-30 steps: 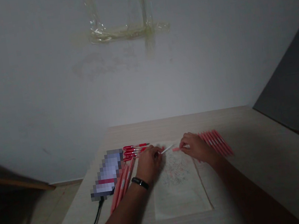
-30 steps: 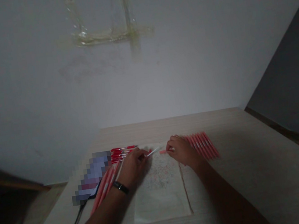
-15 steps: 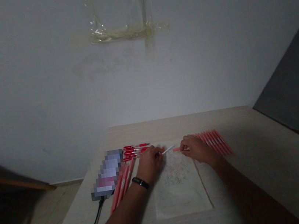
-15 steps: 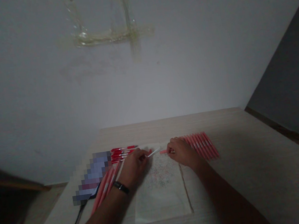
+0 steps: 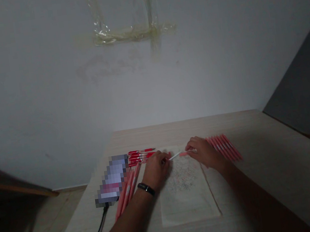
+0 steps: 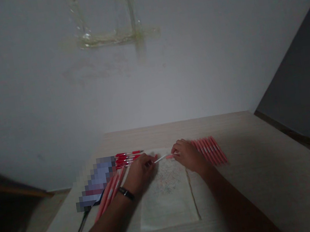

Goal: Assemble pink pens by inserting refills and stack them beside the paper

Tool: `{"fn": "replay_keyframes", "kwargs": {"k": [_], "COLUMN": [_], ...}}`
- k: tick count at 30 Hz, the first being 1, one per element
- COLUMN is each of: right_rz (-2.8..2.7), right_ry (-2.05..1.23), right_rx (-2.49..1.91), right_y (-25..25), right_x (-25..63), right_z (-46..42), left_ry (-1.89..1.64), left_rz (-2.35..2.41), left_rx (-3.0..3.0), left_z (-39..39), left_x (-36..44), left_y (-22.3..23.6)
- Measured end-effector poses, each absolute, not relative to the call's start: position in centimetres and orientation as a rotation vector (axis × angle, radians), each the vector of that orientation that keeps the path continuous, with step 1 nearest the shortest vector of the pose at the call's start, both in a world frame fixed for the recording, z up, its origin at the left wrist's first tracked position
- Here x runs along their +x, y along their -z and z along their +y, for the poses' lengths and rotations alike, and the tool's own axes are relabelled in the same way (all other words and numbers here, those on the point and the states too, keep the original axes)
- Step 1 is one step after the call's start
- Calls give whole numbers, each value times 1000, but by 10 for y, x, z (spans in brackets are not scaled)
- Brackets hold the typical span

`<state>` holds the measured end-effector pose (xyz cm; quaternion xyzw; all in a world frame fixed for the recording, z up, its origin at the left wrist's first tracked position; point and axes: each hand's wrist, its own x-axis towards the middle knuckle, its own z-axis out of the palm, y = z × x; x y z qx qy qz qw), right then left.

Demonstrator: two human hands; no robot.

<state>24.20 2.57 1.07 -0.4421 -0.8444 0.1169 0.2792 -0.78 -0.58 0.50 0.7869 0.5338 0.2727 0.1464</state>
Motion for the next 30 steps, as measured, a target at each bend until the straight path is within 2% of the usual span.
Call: {"fn": "replay_keyframes", "kwargs": {"k": [18, 25, 30], "right_rz": [-2366, -2380, -2425], "right_ry": [-432, -399, -502], "right_rx": [-1035, -1116, -1149], "right_y": [-15, -15, -13], "right_x": [225, 240, 251], "right_z": [11, 19, 20], "left_ry": [-697, -822, -876], "left_rz": [1350, 1409, 1469], "left_rx": [2339, 2249, 2209], "left_z": [-10, -7, -4], "left_x": [-6, -7, -10], "left_y": [-12, -6, 2]}}
